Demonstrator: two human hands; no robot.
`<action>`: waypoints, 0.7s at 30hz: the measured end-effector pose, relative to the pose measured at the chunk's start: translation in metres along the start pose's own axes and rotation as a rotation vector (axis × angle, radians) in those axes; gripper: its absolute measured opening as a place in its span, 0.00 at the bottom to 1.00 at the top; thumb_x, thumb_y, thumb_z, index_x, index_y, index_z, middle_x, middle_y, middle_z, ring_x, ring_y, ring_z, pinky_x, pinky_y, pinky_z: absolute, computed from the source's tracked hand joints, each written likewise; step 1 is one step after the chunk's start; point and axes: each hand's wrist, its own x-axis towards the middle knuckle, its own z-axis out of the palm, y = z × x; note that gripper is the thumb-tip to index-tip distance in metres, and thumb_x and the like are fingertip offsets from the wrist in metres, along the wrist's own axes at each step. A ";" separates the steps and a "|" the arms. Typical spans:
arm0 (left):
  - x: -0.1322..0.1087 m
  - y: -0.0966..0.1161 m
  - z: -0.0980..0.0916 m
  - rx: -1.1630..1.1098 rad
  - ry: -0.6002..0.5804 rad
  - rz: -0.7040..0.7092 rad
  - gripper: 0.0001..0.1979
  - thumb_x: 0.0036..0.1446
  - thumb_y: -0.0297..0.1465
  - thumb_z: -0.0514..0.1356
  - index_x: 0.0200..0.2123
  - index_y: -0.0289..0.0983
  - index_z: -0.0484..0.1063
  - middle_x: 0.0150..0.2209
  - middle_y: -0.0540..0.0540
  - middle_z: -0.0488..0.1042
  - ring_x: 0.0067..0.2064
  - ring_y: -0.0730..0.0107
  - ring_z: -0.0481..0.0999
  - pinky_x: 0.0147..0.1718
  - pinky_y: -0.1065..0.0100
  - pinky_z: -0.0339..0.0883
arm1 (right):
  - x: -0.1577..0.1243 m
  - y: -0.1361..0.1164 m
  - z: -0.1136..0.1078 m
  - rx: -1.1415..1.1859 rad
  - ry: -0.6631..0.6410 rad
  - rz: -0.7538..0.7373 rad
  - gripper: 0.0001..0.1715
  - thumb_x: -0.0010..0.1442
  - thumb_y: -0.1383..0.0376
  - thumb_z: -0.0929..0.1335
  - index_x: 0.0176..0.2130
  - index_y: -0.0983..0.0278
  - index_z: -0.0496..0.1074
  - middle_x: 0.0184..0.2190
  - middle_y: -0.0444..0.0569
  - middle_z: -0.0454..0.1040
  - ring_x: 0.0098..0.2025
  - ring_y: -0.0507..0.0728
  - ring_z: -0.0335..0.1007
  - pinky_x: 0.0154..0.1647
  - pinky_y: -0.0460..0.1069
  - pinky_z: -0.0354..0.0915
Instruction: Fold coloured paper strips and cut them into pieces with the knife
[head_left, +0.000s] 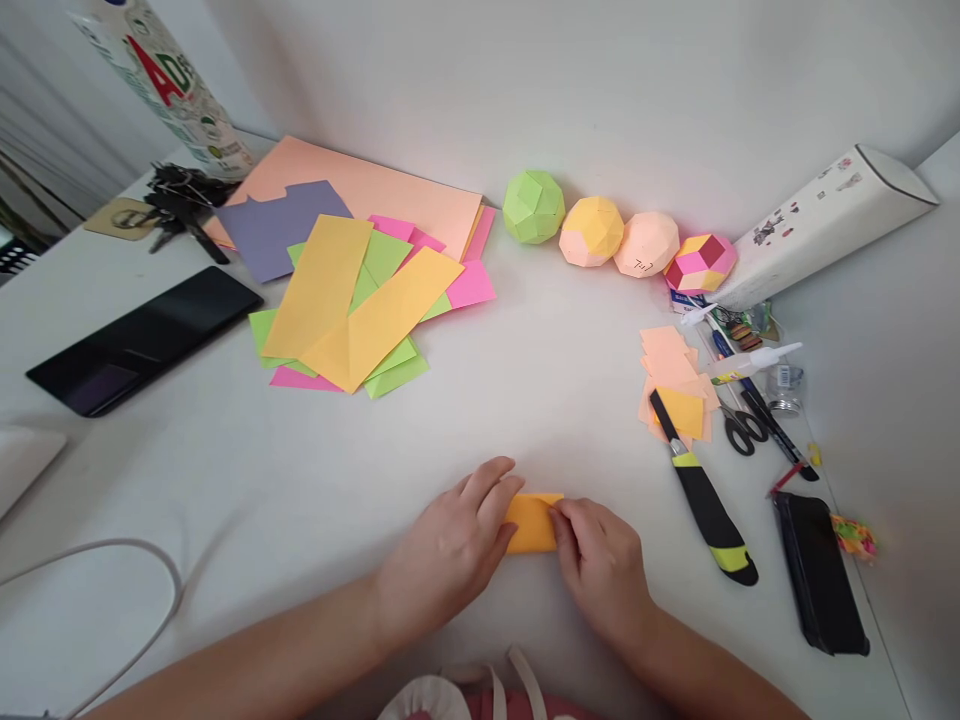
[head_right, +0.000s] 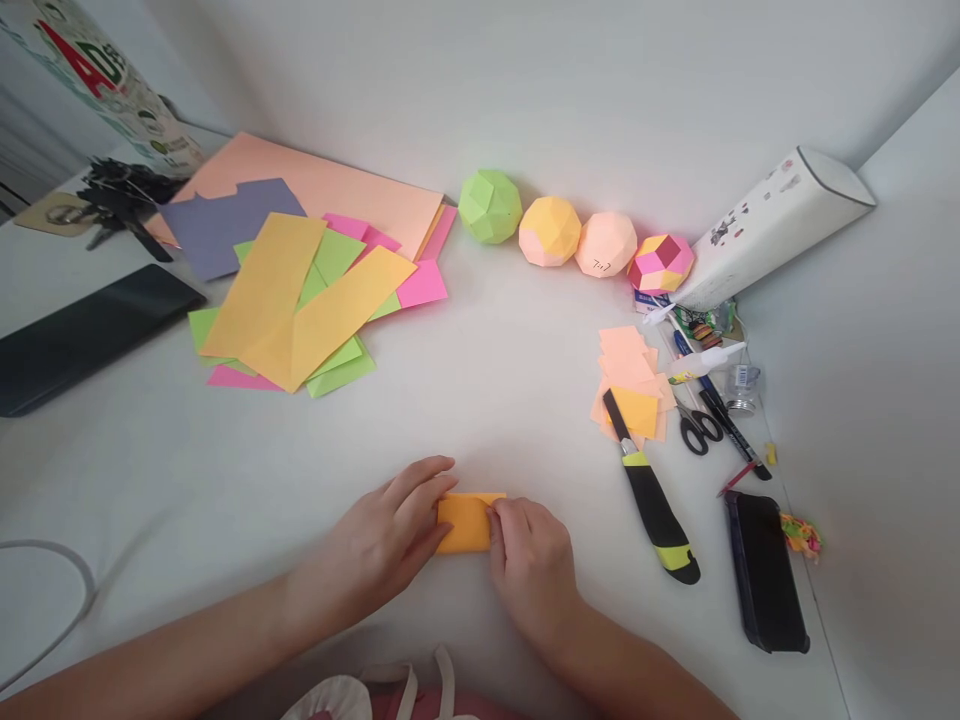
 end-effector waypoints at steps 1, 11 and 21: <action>0.000 0.000 0.000 0.003 -0.002 -0.010 0.15 0.62 0.24 0.49 0.52 0.33 0.58 0.52 0.34 0.66 0.50 0.56 0.71 0.41 0.57 0.74 | 0.001 -0.001 0.000 -0.014 -0.003 -0.007 0.10 0.63 0.73 0.60 0.33 0.63 0.68 0.25 0.48 0.74 0.25 0.53 0.69 0.27 0.46 0.63; -0.004 0.013 -0.009 0.205 -0.049 0.173 0.12 0.57 0.16 0.49 0.40 0.28 0.69 0.39 0.36 0.72 0.44 0.55 0.71 0.39 0.56 0.74 | 0.001 0.000 0.001 -0.079 -0.057 -0.002 0.11 0.63 0.73 0.59 0.32 0.64 0.67 0.22 0.46 0.69 0.23 0.52 0.64 0.24 0.46 0.61; -0.022 0.028 0.005 0.284 -0.027 0.274 0.09 0.55 0.22 0.55 0.39 0.27 0.73 0.44 0.31 0.74 0.48 0.50 0.72 0.47 0.52 0.66 | -0.001 0.001 0.001 -0.076 -0.095 0.001 0.10 0.63 0.74 0.59 0.34 0.65 0.67 0.23 0.47 0.69 0.24 0.53 0.64 0.24 0.47 0.63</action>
